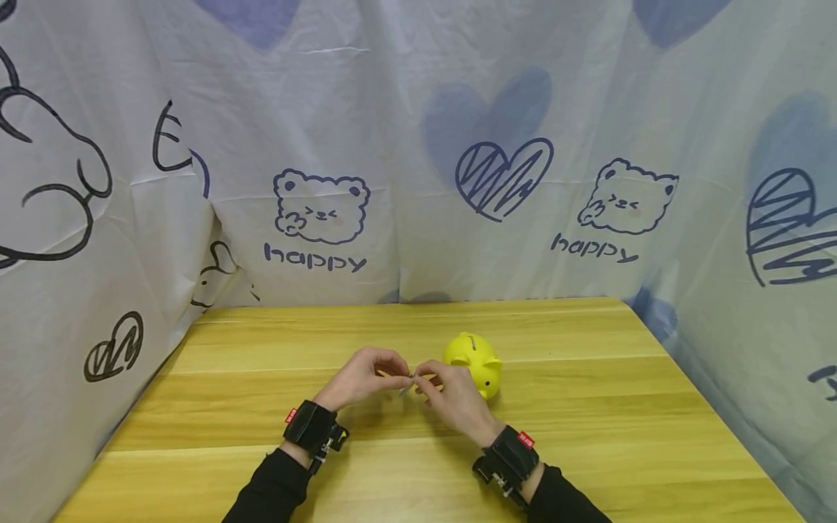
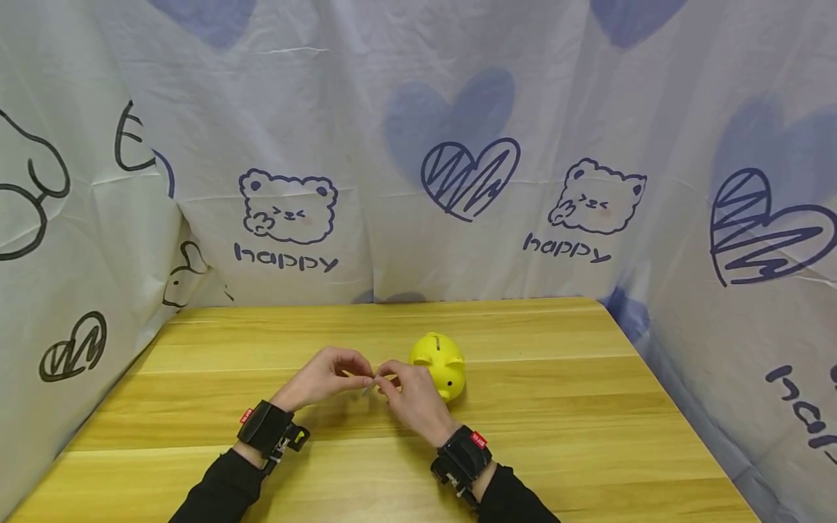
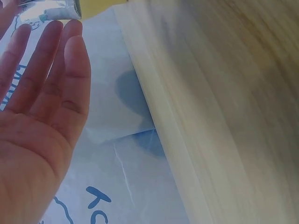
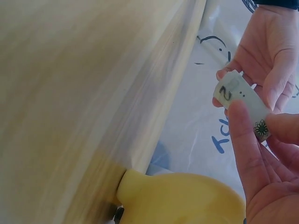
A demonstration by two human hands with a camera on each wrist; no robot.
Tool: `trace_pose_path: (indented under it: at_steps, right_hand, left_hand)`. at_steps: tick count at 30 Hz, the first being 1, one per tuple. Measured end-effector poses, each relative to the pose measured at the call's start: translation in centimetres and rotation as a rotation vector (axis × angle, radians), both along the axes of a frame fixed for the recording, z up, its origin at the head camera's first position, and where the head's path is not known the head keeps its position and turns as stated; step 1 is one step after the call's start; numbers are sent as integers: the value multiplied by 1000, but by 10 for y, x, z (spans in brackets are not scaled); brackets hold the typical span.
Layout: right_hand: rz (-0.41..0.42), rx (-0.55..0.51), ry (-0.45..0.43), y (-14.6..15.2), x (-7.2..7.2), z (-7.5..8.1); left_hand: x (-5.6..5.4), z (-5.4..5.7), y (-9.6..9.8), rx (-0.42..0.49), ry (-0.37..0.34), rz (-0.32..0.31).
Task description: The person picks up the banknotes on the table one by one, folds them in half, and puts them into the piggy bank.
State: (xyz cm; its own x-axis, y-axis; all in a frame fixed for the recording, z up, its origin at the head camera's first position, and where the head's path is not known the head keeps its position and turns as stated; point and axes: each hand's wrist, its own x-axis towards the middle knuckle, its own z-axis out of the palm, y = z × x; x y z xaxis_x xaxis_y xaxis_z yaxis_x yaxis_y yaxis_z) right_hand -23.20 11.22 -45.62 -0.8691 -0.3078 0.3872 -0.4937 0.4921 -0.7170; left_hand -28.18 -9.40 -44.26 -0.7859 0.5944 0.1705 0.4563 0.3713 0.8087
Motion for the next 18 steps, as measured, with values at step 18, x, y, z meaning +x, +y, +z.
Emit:
trace_pose_path:
  at_steps: [18]
  right_hand:
    - [-60,2,84,0,0,3]
  left_hand:
    - [0,0,1,0,-78,-28]
